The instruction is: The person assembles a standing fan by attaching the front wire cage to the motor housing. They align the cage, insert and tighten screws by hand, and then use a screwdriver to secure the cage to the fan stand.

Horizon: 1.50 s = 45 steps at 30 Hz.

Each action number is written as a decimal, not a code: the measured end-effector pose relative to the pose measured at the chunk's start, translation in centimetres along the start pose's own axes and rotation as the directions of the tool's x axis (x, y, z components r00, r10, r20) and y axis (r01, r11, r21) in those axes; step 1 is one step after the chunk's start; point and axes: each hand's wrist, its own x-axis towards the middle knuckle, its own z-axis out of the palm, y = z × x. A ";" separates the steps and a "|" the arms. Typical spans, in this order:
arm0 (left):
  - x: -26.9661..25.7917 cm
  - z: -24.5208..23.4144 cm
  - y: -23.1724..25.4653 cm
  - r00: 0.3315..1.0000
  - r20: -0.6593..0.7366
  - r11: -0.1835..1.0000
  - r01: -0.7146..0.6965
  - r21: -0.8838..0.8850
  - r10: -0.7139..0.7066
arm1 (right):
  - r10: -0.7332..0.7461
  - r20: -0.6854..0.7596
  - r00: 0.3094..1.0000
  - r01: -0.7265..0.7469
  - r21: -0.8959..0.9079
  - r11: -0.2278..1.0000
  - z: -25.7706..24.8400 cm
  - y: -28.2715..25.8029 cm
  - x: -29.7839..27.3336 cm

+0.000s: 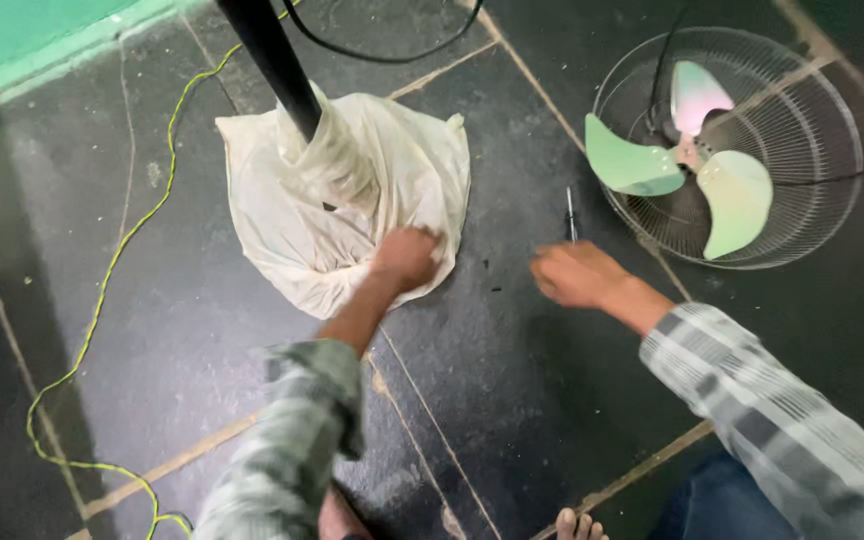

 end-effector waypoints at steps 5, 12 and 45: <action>0.5 10.4 6.8 0.981 0.184 0.951 0.110 -0.288 -0.058 | 0.279 0.460 0.843 -0.284 -0.061 0.957 1.4 1.3 -4.0; 3.0 16.2 9.8 0.990 0.028 0.909 0.140 -0.393 -0.141 | 0.259 0.239 0.936 -0.275 0.032 0.961 -0.8 1.3 -5.6; -1.6 -16.3 6.3 0.745 -0.479 0.507 -0.219 -0.833 -0.465 | 0.363 -0.615 0.700 0.288 0.709 0.644 -12.8 -9.4 9.3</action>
